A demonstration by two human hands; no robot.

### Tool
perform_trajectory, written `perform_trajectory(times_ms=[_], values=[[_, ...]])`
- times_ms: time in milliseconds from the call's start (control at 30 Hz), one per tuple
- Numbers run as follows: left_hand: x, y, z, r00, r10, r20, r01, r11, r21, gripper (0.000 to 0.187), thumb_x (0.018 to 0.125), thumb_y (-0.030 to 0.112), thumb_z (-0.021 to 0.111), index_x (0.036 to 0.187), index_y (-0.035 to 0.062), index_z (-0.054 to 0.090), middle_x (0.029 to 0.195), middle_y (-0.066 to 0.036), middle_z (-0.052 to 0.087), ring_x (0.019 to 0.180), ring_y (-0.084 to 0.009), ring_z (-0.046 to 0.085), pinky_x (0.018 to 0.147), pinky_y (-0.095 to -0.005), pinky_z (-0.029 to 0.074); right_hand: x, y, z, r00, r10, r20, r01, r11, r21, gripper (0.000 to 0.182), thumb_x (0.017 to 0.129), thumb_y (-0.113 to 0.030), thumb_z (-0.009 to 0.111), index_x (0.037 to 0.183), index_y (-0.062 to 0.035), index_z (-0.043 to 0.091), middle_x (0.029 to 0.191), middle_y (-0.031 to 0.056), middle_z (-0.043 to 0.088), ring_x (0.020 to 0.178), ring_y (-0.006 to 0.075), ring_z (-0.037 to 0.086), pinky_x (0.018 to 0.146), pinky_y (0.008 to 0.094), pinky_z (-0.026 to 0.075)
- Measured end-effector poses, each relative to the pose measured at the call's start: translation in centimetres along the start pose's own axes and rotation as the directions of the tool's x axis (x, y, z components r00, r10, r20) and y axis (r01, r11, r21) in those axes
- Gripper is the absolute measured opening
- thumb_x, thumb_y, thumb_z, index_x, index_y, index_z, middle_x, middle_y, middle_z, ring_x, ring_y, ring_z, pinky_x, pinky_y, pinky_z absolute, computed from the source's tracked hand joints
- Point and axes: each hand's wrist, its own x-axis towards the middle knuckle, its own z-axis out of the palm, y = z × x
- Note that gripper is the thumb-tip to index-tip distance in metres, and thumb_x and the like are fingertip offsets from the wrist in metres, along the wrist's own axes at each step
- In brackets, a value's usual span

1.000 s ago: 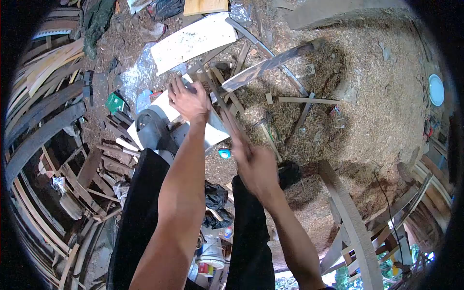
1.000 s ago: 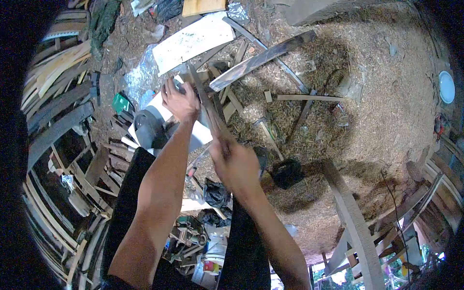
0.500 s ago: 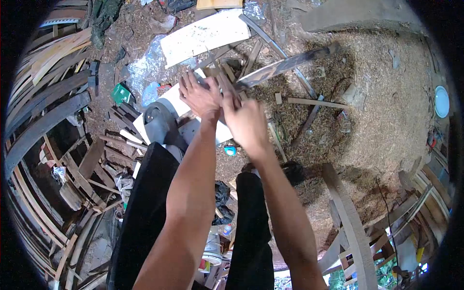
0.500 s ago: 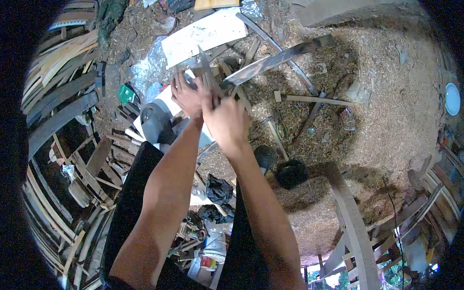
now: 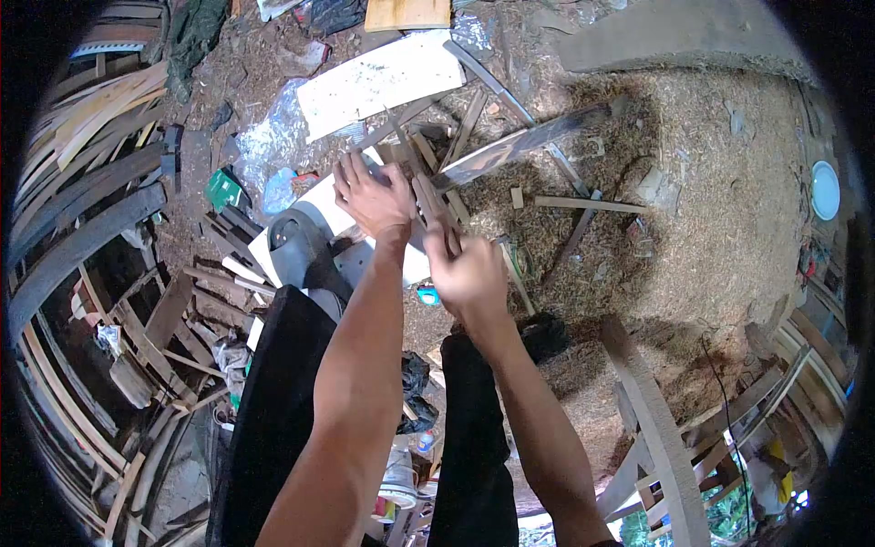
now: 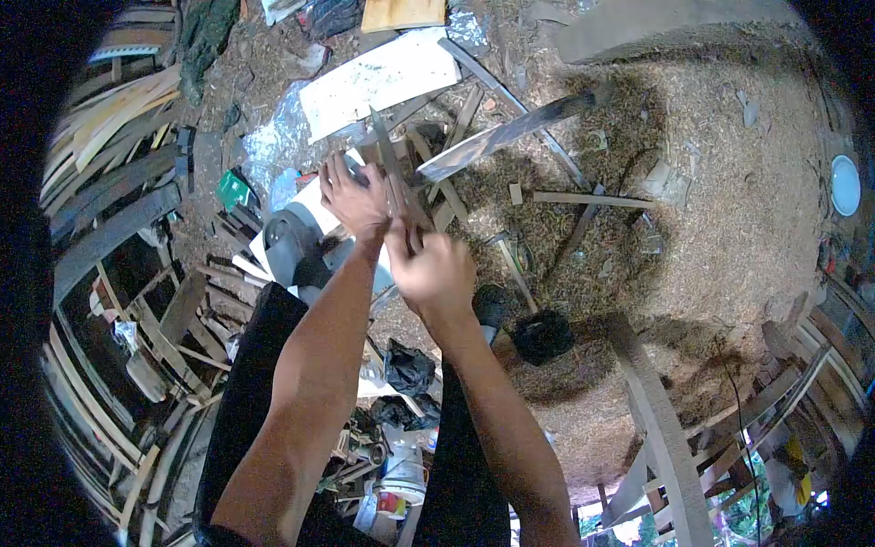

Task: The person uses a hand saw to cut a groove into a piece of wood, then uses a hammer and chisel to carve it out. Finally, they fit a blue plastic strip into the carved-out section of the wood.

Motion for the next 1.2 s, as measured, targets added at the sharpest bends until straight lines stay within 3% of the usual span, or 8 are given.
perform_trajectory(times_ms=[233, 400, 467, 767, 967, 1033, 1067, 1200], values=[[-0.1, 0.4, -0.2, 1.0, -0.023, 0.005, 0.023, 0.999, -0.022, 0.058, 0.08, 0.027, 0.05, 0.131, -0.0013, 0.052, 0.135, -0.018, 0.053, 0.134, -0.0347, 0.038, 0.109, -0.0511, 0.026, -8.2, 2.6, -4.2, 0.999, 0.022, 0.025, -0.022, 0.999, 0.023, 0.038, 0.09, -0.035, 0.06, 0.081, 0.0009, 0.07, 0.072, 0.0243, 0.066, 0.069, 0.0411, 0.067, 0.065, 0.0482, 0.054], [-0.1, -0.4, 0.9, 0.997, 0.025, -0.072, -0.023, 0.999, 0.036, 0.052, 0.083, 0.029, 0.051, 0.126, 0.0006, 0.056, 0.134, -0.017, 0.054, 0.131, -0.0344, 0.041, 0.107, -0.0517, 0.03, -14.2, 6.6, -6.9, 0.999, -0.02, 0.041, 0.018, 0.998, 0.054, 0.036, 0.093, -0.028, 0.06, 0.091, 0.007, 0.068, 0.05, 0.0135, 0.047, 0.052, 0.008, 0.051, 0.047, 0.0338, 0.04], [0.0, 0.1, 0.4, 0.999, 0.015, -0.049, -0.014, 1.0, 0.021, 0.054, 0.081, 0.028, 0.051, 0.128, -0.0002, 0.055, 0.134, -0.017, 0.055, 0.132, -0.0345, 0.041, 0.107, -0.051, 0.029, -10.1, 5.2, -4.6, 0.999, -0.03, 0.013, 0.028, 0.989, 0.149, 0.031, 0.089, -0.031, 0.062, 0.094, -0.0017, 0.071, 0.071, 0.0229, 0.066, 0.064, 0.0389, 0.067, 0.059, 0.0442, 0.055], [0.0, 0.8, 0.1, 1.0, -0.008, -0.005, 0.008, 1.0, -0.004, 0.056, 0.081, 0.028, 0.05, 0.129, -0.0008, 0.054, 0.137, -0.016, 0.053, 0.133, -0.0351, 0.039, 0.107, -0.0527, 0.03, -1.3, 0.9, -1.2, 0.993, -0.107, 0.057, 0.108, 0.994, -0.012, 0.056, 0.089, -0.047, 0.056, 0.077, 0.0065, 0.068, 0.083, 0.0313, 0.065, 0.081, 0.0457, 0.066, 0.075, 0.0511, 0.053], [-0.2, 0.1, 0.4, 0.999, -0.013, -0.046, 0.014, 1.0, 0.021, 0.056, 0.08, 0.027, 0.051, 0.128, -0.0009, 0.054, 0.137, -0.016, 0.053, 0.133, -0.034, 0.04, 0.107, -0.0511, 0.029, -14.4, 6.7, -7.3, 0.995, 0.011, 0.095, -0.025, 0.989, 0.147, 0.034, 0.094, -0.024, 0.058, 0.102, 0.0068, 0.068, 0.057, 0.0172, 0.055, 0.06, 0.0046, 0.054, 0.05, 0.0317, 0.043], [0.0, 0.3, 0.6, 0.999, -0.004, -0.045, 0.005, 1.0, 0.025, 0.056, 0.08, 0.027, 0.051, 0.129, -0.0006, 0.054, 0.137, -0.015, 0.052, 0.133, -0.0336, 0.04, 0.108, -0.0504, 0.029, -12.7, 6.5, -6.0, 0.997, -0.075, 0.01, 0.072, 0.982, 0.176, 0.034, 0.094, -0.025, 0.057, 0.103, 0.0063, 0.068, 0.056, 0.0203, 0.053, 0.055, 0.0068, 0.053, 0.05, 0.033, 0.043], [-0.1, 0.1, 0.5, 0.999, -0.006, -0.043, 0.007, 1.0, 0.023, 0.056, 0.08, 0.027, 0.051, 0.129, -0.0002, 0.054, 0.137, -0.015, 0.052, 0.133, -0.0335, 0.04, 0.108, -0.0504, 0.029, -10.3, 5.7, -5.2, 0.997, -0.034, 0.071, 0.028, 0.996, 0.089, 0.039, 0.087, -0.03, 0.064, 0.116, -0.0038, 0.064, 0.078, 0.0229, 0.067, 0.074, 0.0442, 0.066, 0.067, 0.0469, 0.054], [0.0, 0.3, -0.1, 1.0, -0.012, -0.004, 0.012, 1.0, -0.012, 0.057, 0.08, 0.029, 0.051, 0.129, 0.0007, 0.054, 0.138, -0.015, 0.052, 0.133, -0.0333, 0.039, 0.108, -0.0504, 0.029, 1.9, 2.3, 1.5, 0.996, -0.091, -0.01, 0.091, 0.993, 0.073, 0.052, 0.088, -0.047, 0.059, 0.073, 0.0016, 0.069, 0.073, 0.0303, 0.064, 0.075, 0.0462, 0.065, 0.069, 0.0487, 0.055]])
